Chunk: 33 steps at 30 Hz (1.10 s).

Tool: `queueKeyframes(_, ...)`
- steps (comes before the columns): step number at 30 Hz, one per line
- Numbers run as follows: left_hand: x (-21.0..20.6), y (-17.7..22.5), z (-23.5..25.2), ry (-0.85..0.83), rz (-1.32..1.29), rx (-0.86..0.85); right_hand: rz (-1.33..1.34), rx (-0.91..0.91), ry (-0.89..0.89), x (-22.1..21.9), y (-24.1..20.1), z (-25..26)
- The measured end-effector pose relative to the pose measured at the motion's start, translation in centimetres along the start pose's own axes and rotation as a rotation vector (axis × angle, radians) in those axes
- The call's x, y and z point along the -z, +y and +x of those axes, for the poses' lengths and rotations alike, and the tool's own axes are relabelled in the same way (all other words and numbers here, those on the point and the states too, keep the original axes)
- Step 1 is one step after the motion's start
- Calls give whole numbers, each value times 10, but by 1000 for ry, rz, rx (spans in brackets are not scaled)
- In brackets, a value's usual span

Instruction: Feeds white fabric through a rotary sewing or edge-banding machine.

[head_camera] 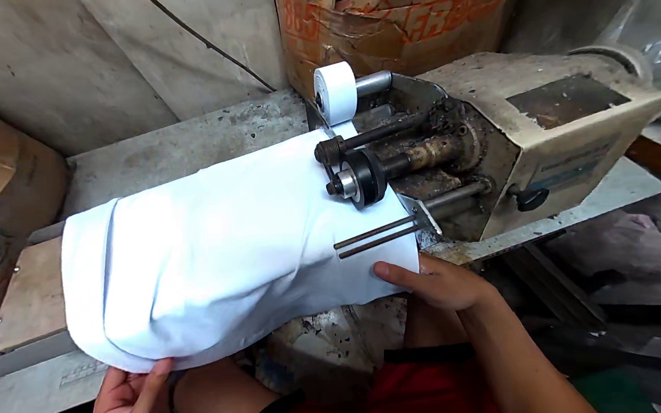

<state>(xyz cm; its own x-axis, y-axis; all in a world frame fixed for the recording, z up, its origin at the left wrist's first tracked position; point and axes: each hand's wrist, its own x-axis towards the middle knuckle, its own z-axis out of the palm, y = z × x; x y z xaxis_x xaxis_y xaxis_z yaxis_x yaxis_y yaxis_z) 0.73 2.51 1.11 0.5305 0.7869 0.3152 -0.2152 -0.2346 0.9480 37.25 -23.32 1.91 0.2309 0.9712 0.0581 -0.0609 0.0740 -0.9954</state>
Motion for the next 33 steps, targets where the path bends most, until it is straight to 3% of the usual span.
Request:
queueKeyframes(16,5,3,8,67,-58,-54,-20,-13,-4,1,0,2)
queueKeyframes(24,6,4,11,24,69,-38,-37,-15,-8,1,0,1)
queueKeyframes(27,7,5,11,54,-88,-43,-27,-5,-16,1,0,2)
queueKeyframes(31,13,5,11,-12,58,1,-34,6,-14,1,0,3)
queueKeyframes(33,12,6,10,-1,-20,-13,-38,0,-13,1,-1,3)
